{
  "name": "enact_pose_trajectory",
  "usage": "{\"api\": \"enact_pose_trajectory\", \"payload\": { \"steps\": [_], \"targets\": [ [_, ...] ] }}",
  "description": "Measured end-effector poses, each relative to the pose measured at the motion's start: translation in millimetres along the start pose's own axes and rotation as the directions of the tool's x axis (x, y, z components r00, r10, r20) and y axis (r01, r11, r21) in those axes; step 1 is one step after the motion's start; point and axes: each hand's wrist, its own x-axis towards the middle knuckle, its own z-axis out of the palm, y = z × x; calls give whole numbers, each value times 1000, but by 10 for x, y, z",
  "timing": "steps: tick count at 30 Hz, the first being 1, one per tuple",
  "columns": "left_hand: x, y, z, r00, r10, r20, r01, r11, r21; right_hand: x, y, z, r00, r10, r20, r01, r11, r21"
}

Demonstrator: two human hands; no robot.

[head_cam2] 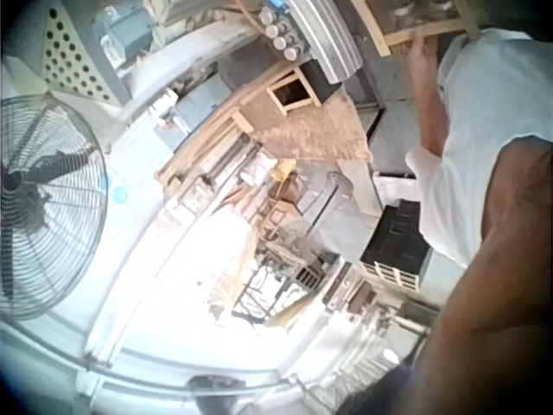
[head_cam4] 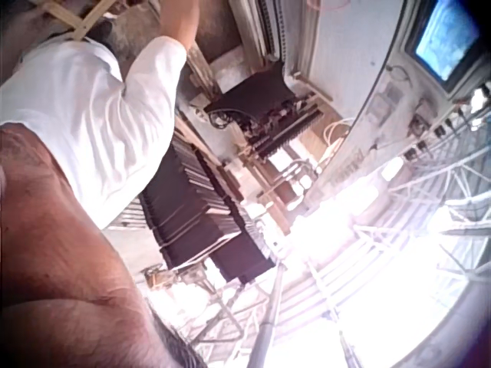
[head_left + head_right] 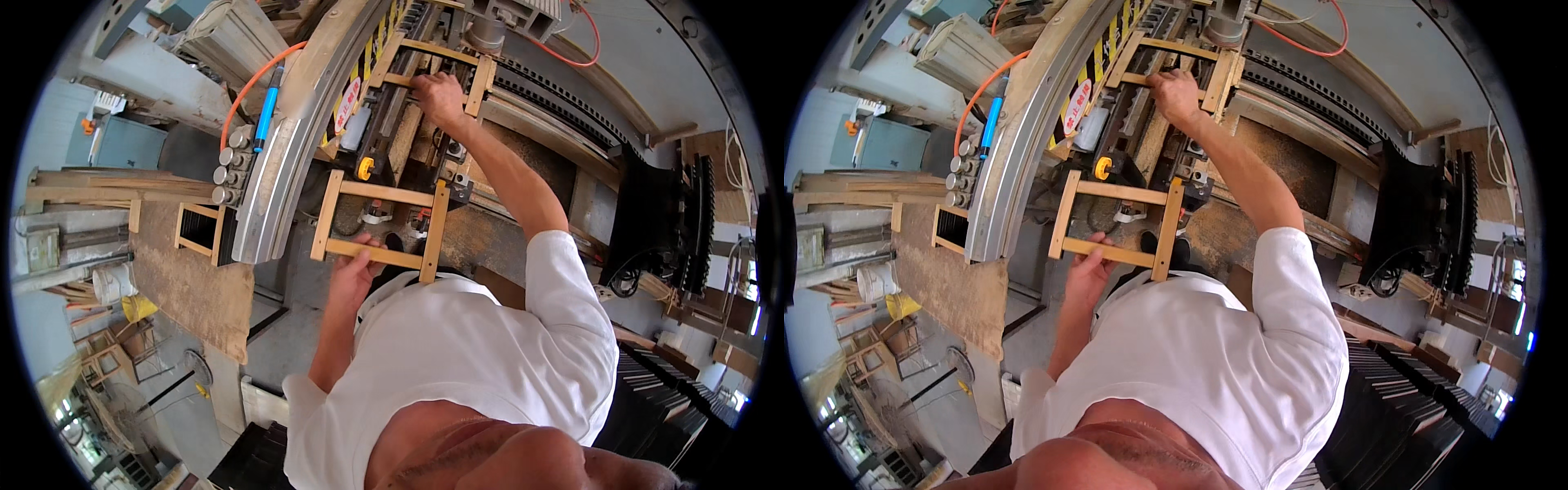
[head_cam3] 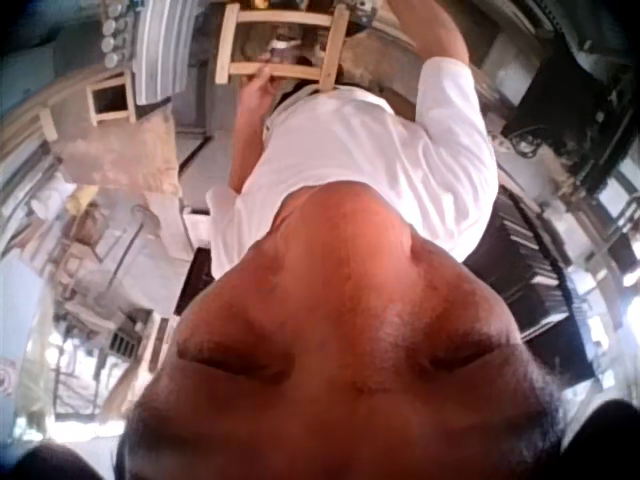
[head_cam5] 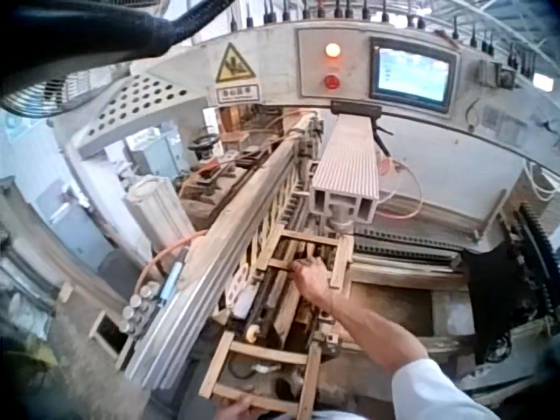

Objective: The person repeatedly picks up small wooden frames from a workbench and places them onto a machine, then removes them and returns them to the bench. The cycle continues with multiple frames in a workshop setting.

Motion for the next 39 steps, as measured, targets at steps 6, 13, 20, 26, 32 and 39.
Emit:
{"api": "enact_pose_trajectory", "payload": {
  "steps": [6, 13, 20, 26, 32, 39],
  "targets": [
    [-405, -135, -266, 986, 76, -151, -80, 997, -22, 442, 291, 49, 986, -5, 169, 45, 972, -232],
    [-566, -265, -840, 913, 151, -378, -169, 985, -15, 893, 606, 86, 947, -7, 321, 137, 913, -385],
    [-624, -490, -1359, 808, 199, -554, -247, 969, -12, 1151, 932, 211, 947, 19, 319, 127, 895, -428],
    [-661, -729, -1532, 716, 179, -675, -264, 964, -24, 1221, 1135, 304, 935, 51, 351, 80, 934, -349],
    [-535, -877, -1711, 639, 175, -749, -259, 966, 5, 1247, 1250, 380, 945, 58, 322, 59, 937, -345],
    [-511, -901, -1850, 633, 244, -734, -244, 964, 111, 1242, 1330, 413, 960, -6, 281, 92, 951, -295]
  ]
}}
